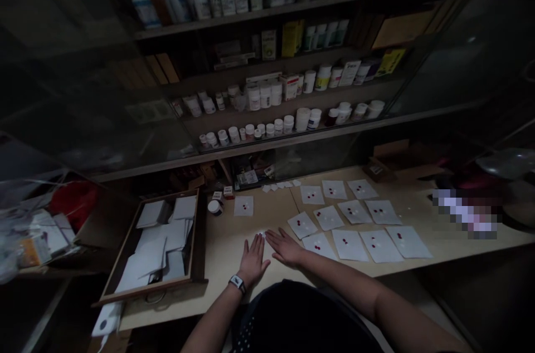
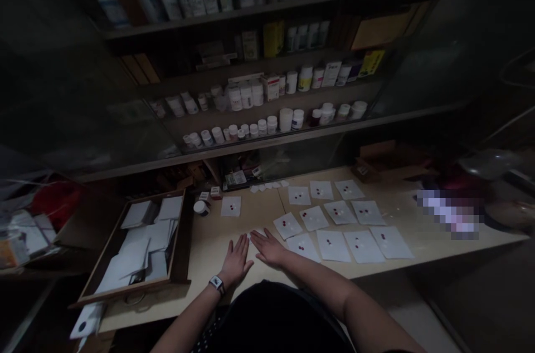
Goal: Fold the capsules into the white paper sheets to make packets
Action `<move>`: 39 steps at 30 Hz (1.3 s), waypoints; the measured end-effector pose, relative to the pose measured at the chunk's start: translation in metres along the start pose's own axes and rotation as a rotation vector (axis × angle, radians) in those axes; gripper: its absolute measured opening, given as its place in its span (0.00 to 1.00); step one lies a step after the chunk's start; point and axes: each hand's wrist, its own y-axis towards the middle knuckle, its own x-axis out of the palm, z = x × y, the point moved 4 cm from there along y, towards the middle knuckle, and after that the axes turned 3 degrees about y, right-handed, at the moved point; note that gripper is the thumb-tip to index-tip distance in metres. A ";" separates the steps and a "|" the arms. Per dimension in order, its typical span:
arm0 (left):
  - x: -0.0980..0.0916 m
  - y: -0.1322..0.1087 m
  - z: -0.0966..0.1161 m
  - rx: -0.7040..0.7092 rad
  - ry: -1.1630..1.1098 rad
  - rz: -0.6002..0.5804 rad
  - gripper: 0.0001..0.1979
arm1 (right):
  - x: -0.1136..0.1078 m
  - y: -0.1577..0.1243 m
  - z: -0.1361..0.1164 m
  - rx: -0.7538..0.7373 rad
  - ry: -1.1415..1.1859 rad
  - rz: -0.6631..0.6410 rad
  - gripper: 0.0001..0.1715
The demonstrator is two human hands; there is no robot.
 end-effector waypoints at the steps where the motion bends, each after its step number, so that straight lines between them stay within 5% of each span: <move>1: -0.003 -0.001 0.000 -0.001 -0.017 -0.016 0.36 | -0.001 0.000 0.000 0.000 0.001 0.001 0.40; 6: -0.028 -0.005 0.000 -0.019 -0.143 -0.058 0.34 | -0.005 0.000 -0.003 -0.004 -0.005 0.017 0.38; 11: -0.049 -0.008 -0.004 -0.224 -0.178 0.113 0.29 | -0.012 0.005 -0.009 0.019 -0.021 0.049 0.33; 20: -0.033 -0.007 0.015 -0.076 -0.217 0.145 0.26 | -0.028 0.018 -0.017 0.052 -0.027 0.188 0.21; 28: -0.041 0.002 0.003 -0.078 -0.398 0.470 0.21 | -0.034 0.041 -0.021 0.041 -0.130 0.093 0.11; 32: -0.046 0.000 -0.008 -0.170 -0.473 0.594 0.17 | -0.063 0.034 0.024 0.178 -0.142 0.186 0.09; 37: -0.042 -0.008 -0.028 -0.322 -0.536 0.581 0.16 | -0.150 -0.003 0.143 0.629 -0.226 0.396 0.11; 39: -0.036 -0.012 -0.034 -0.393 -0.562 0.567 0.17 | -0.176 -0.015 0.182 0.704 -0.263 0.388 0.10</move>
